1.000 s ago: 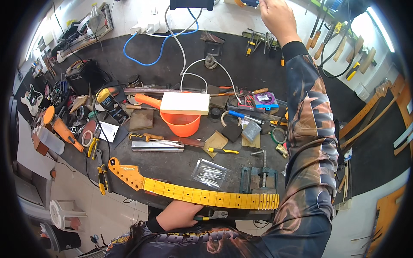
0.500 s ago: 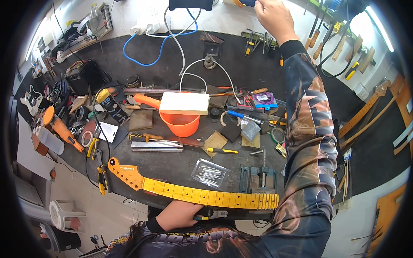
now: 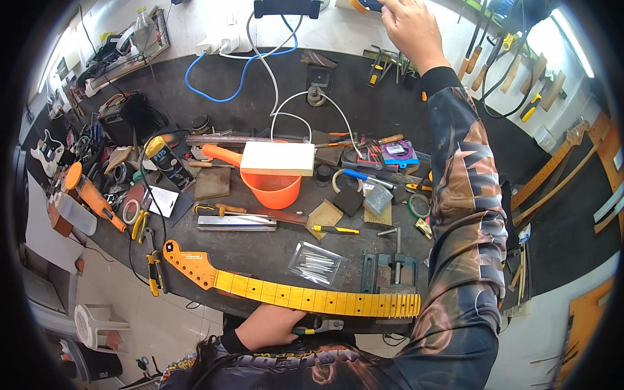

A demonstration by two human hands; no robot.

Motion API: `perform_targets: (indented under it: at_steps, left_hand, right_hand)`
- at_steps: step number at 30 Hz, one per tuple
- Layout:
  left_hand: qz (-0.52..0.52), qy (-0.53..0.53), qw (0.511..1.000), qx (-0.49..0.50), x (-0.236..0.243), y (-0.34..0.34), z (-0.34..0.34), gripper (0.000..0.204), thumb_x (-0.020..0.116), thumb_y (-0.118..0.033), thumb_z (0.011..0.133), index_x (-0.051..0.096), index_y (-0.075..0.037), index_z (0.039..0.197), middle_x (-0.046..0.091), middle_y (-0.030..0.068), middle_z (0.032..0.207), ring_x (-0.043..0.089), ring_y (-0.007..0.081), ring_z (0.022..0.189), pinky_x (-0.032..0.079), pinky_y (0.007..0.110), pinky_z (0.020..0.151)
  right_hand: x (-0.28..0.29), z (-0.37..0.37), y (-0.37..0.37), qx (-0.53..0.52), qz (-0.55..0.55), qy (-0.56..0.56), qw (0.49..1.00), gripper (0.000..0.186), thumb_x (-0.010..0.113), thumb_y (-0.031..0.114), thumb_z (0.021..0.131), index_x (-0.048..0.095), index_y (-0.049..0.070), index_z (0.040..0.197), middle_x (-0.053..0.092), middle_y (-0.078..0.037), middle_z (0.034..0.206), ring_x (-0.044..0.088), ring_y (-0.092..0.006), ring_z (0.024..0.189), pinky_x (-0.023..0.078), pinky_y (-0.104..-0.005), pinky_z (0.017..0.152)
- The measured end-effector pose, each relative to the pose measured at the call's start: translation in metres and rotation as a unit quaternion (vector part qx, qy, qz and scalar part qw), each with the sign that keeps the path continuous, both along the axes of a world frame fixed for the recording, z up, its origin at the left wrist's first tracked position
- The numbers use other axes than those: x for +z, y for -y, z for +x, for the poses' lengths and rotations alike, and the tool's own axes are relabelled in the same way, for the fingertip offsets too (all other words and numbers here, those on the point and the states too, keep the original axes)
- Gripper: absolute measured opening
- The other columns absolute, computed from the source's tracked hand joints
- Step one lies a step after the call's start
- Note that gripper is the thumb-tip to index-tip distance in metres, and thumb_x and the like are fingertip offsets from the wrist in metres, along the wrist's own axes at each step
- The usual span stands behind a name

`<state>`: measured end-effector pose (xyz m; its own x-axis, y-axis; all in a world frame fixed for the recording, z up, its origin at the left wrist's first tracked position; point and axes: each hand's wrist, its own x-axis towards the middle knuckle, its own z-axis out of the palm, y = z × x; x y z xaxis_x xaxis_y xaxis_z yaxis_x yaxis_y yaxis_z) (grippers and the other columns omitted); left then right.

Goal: The person trims pieces of fret wire using a pair of cutters and checks their length against a guitar neck held in a vise. They pick up individual fret wires from a plastic container, cut them, and set them aside while occasionally handling a smartphone.

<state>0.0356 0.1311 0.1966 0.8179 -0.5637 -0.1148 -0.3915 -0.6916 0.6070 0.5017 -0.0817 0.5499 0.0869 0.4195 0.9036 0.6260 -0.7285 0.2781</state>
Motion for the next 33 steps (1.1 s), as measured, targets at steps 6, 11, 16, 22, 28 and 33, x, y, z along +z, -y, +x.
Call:
perform_targets:
  at_steps: [6,11,16,22,28,33]
  left_hand:
    - [0.004,0.003,1.000,0.000,-0.003,0.000,0.000,0.077,0.091,-0.019,0.079,0.065,-0.004,0.150,0.069,0.0214,0.147,0.064,0.0442,0.140,0.050,0.053,0.119]
    - [0.000,0.009,1.000,-0.003,0.001,-0.001,-0.001,0.076,0.091,-0.019,0.079,0.065,-0.003,0.148,0.069,0.0216,0.147,0.064,0.0444,0.140,0.051,0.053,0.118]
    - [-0.010,0.008,1.000,0.000,0.000,-0.001,-0.001,0.075,0.091,-0.018,0.079,0.065,-0.002,0.148,0.069,0.0219,0.147,0.064,0.0442,0.140,0.051,0.053,0.118]
    - [-0.012,0.070,0.997,-0.001,0.006,-0.002,0.000,0.075,0.090,-0.017,0.079,0.065,-0.002,0.148,0.069,0.0226,0.147,0.064,0.0442,0.141,0.052,0.051,0.119]
    - [-0.020,0.055,0.998,-0.002,0.004,-0.002,-0.001,0.074,0.089,-0.018,0.079,0.066,-0.002,0.147,0.069,0.0230,0.148,0.063,0.0448,0.142,0.050,0.053,0.120]
    - [-0.018,0.054,0.998,0.000,0.003,-0.001,-0.001,0.072,0.089,-0.018,0.079,0.066,-0.002,0.146,0.068,0.0229,0.149,0.061,0.0449,0.143,0.048,0.054,0.121]
  right_hand:
    - [-0.002,0.000,-0.001,-0.012,-0.020,-0.005,1.000,0.024,0.066,0.018,0.104,0.081,0.007,0.119,0.072,-0.021,0.103,0.068,-0.0432,0.108,0.054,-0.0535,0.093]
    - [-0.002,0.001,0.000,-0.010,-0.027,-0.001,1.000,0.025,0.066,0.017,0.104,0.082,0.008,0.120,0.072,-0.020,0.104,0.067,-0.0421,0.109,0.054,-0.0532,0.093]
    - [0.000,0.003,0.000,-0.030,-0.037,-0.014,0.999,0.025,0.066,0.018,0.104,0.082,0.008,0.120,0.071,-0.019,0.102,0.068,-0.0420,0.107,0.055,-0.0524,0.092]
    - [-0.001,0.006,-0.001,-0.011,-0.016,0.005,1.000,0.025,0.066,0.019,0.104,0.081,0.007,0.120,0.073,-0.020,0.103,0.070,-0.0424,0.107,0.056,-0.0530,0.091]
    - [0.001,0.007,-0.003,-0.019,-0.014,-0.007,1.000,0.025,0.065,0.020,0.105,0.081,0.006,0.118,0.075,-0.021,0.105,0.071,-0.0437,0.106,0.057,-0.0539,0.091]
    - [0.000,0.008,-0.007,-0.021,-0.013,0.009,1.000,0.025,0.065,0.021,0.105,0.079,0.008,0.121,0.075,-0.020,0.106,0.071,-0.0424,0.108,0.056,-0.0539,0.093]
